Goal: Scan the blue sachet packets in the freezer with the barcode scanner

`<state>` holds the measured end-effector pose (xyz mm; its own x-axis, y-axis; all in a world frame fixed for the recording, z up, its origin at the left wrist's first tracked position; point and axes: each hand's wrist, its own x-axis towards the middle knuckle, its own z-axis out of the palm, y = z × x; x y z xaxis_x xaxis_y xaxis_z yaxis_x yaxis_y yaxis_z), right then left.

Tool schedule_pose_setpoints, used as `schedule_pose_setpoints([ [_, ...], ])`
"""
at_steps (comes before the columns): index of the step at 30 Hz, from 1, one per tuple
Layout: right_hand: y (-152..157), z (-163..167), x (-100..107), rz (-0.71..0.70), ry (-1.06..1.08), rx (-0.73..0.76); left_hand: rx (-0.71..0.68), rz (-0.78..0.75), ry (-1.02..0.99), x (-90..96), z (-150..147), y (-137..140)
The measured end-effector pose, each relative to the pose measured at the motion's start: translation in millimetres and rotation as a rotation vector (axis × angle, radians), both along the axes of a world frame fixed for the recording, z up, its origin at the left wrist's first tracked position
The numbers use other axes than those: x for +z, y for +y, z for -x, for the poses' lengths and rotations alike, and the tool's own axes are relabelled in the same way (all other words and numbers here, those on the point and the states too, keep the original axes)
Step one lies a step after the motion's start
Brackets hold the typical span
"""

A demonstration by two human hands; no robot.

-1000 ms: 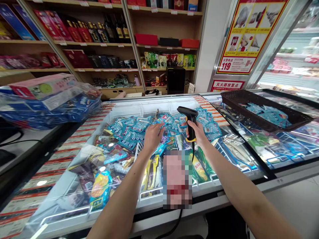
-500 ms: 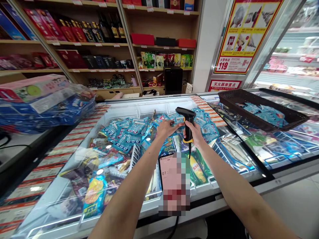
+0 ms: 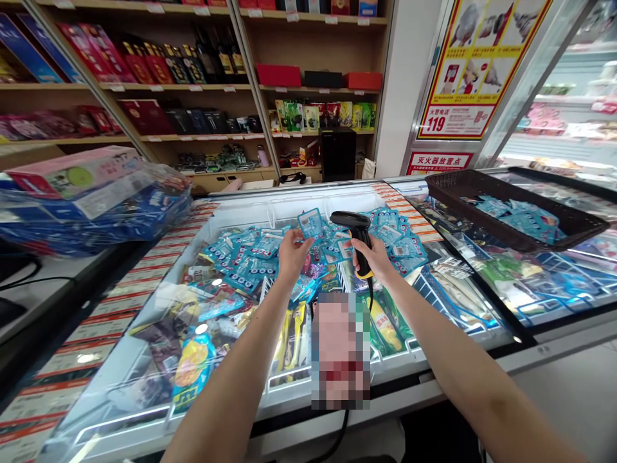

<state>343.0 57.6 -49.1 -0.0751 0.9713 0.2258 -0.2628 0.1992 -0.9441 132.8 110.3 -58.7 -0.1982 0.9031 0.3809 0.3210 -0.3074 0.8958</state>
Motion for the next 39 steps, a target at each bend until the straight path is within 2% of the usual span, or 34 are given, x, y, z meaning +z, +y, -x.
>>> schedule_pose_setpoints([
  [4,-4.8,0.6,4.9,0.001,-0.065,0.016,0.033,-0.007,-0.017,-9.9,18.7,-12.0],
  [14,-12.9,6.0,11.9,-0.067,-0.239,0.140,-0.038,0.000,-0.016,-21.0,17.0,-10.0],
  [26,-17.7,6.8,13.6,-0.066,-0.259,0.231,-0.023,-0.007,-0.010,-23.1,19.3,-7.9],
  [34,-19.0,8.5,15.1,-0.071,-0.268,0.228,-0.056,-0.008,-0.053,-23.0,18.4,-10.2],
  [39,-19.8,9.3,15.5,-0.075,-0.269,0.228,-0.029,-0.016,-0.004,-24.0,19.0,-9.7],
])
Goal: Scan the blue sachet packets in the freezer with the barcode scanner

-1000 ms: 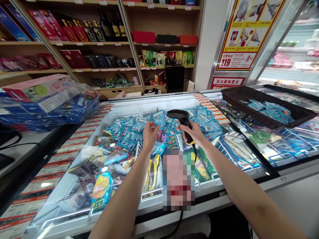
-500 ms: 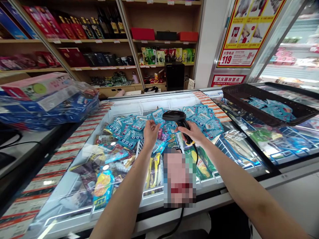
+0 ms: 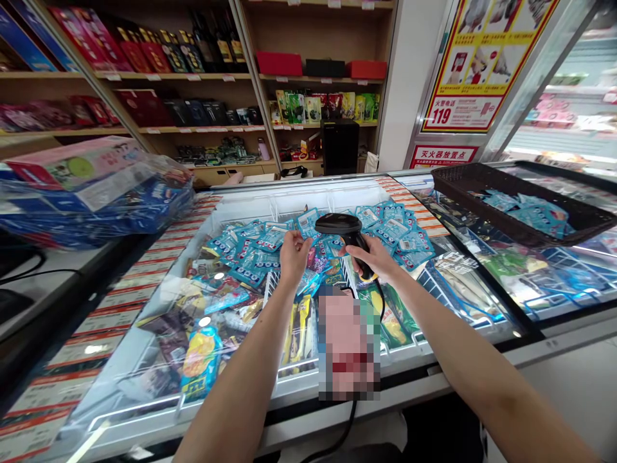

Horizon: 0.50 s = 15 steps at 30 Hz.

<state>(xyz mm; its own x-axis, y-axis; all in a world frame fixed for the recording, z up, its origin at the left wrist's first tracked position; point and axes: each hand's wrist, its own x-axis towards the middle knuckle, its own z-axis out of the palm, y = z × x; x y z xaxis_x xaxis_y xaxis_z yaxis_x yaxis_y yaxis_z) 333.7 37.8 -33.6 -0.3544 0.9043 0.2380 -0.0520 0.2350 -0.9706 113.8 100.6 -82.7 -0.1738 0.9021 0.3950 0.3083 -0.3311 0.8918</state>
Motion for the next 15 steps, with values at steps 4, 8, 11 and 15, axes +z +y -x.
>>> schedule_pose_setpoints([
  [4,-2.2,1.4,1.7,-0.005,0.001,-0.008,0.001,-0.005,0.040,-0.6,0.6,-0.1],
  [8,-3.9,1.8,2.7,-0.005,-0.008,-0.002,0.017,-0.007,0.066,-0.4,0.6,-0.8],
  [11,-4.1,1.9,2.5,-0.004,-0.005,0.019,0.029,-0.008,0.062,0.2,0.6,-1.1],
  [15,-3.3,2.3,1.8,0.001,-0.004,0.046,0.040,-0.018,0.073,1.3,0.3,-2.5],
])
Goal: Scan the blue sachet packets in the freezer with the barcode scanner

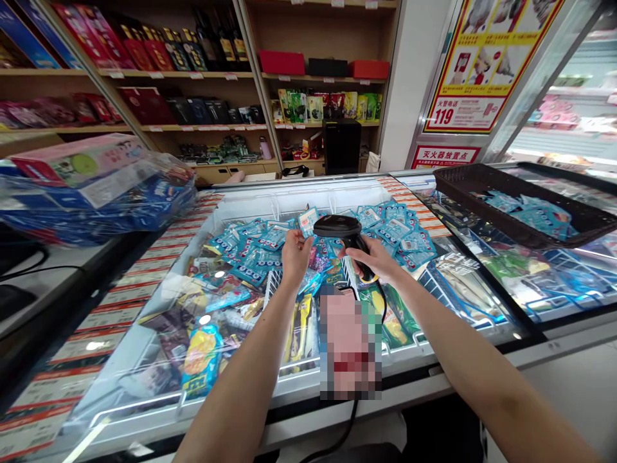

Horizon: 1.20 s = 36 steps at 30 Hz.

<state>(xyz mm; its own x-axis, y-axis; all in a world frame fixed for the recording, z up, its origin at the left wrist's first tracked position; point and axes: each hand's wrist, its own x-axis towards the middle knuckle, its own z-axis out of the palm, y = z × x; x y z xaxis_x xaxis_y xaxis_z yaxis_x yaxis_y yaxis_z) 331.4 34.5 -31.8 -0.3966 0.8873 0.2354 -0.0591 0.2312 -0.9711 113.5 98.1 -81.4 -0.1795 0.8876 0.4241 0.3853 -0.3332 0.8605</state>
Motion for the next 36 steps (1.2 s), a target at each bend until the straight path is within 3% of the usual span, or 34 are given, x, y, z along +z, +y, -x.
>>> schedule_pose_setpoints([
  [21,3.1,1.2,-6.1,-0.023,-0.019,-0.017,0.013,-0.005,0.026,2.0,-1.9,-2.7],
  [36,-1.9,4.9,-2.5,-0.075,-0.146,-0.108,-0.070,0.019,-0.094,2.6,-2.6,-3.3],
])
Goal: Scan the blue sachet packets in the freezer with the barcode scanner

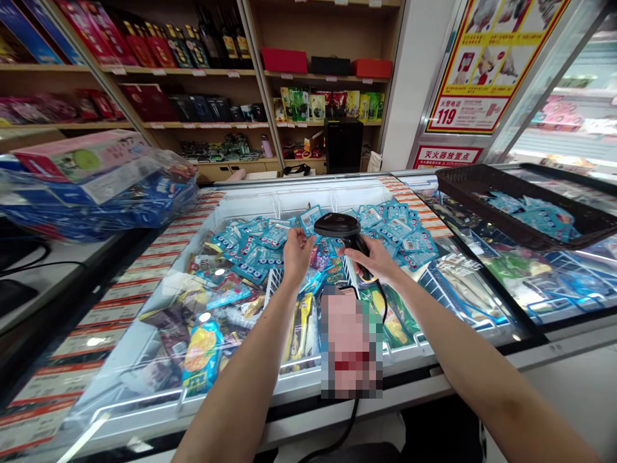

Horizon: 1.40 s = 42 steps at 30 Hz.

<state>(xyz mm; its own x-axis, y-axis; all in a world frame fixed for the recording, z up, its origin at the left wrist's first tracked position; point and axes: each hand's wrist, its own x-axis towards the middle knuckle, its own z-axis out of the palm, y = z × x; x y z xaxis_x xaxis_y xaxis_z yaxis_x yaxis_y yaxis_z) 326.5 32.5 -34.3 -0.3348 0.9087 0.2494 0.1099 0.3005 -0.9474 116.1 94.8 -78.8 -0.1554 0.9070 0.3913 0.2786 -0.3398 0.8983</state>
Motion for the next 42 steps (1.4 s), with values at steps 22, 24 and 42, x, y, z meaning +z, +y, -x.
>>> schedule_pose_setpoints([
  [22,-3.5,1.2,5.1,-0.134,-0.126,-0.084,0.010,0.049,-0.068,2.1,1.5,1.3],
  [24,-4.2,1.8,5.6,-0.123,-0.104,-0.078,0.017,0.047,-0.056,1.9,1.5,1.5],
  [42,-3.3,-3.5,9.7,-0.048,-0.058,-0.095,0.119,-0.027,0.040,6.8,2.2,-1.7],
])
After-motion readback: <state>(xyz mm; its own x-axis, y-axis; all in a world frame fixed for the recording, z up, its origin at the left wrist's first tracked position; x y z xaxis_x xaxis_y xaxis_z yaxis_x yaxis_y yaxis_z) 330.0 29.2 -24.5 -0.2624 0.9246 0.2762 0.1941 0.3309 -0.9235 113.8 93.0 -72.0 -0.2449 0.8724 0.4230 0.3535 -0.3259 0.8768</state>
